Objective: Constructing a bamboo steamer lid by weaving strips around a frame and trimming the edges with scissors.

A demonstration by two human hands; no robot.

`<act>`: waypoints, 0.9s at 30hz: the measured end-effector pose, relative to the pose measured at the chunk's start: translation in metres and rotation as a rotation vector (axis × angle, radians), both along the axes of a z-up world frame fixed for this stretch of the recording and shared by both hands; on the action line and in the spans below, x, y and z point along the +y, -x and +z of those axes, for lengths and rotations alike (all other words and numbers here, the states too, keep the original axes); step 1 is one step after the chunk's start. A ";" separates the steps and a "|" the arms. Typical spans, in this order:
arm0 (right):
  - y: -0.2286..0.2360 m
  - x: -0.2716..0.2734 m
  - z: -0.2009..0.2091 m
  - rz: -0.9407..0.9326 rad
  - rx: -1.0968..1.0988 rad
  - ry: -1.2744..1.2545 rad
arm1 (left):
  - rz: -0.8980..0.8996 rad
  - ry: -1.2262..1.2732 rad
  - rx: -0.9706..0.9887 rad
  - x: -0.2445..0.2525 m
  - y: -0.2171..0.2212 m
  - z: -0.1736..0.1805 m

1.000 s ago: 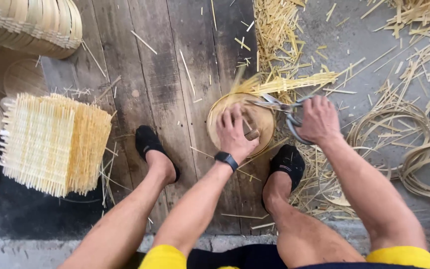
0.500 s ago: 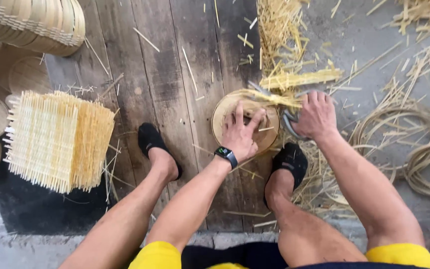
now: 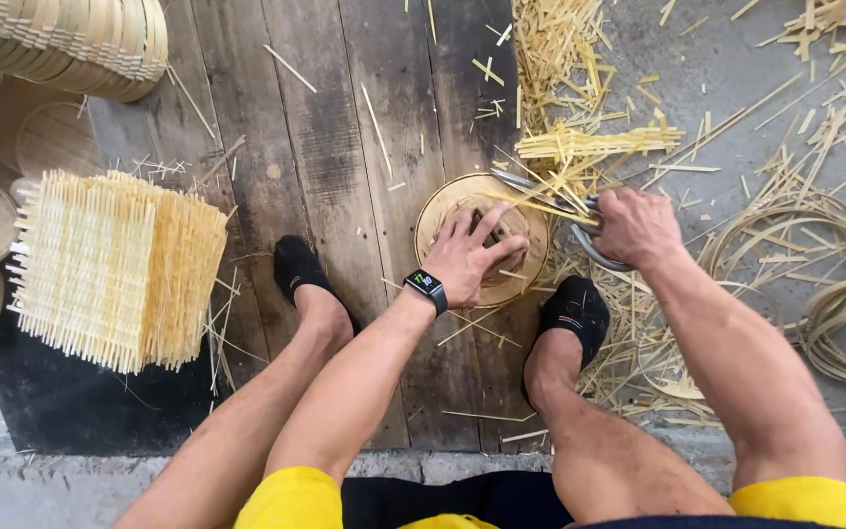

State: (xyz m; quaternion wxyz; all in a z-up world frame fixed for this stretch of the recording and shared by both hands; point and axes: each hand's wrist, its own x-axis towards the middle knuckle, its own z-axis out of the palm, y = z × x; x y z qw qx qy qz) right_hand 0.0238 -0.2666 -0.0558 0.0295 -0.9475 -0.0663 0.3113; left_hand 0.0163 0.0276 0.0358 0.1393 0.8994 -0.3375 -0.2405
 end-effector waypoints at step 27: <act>0.018 0.059 -0.014 -0.830 0.044 -0.628 | 0.993 0.155 0.339 -0.011 -0.066 -0.138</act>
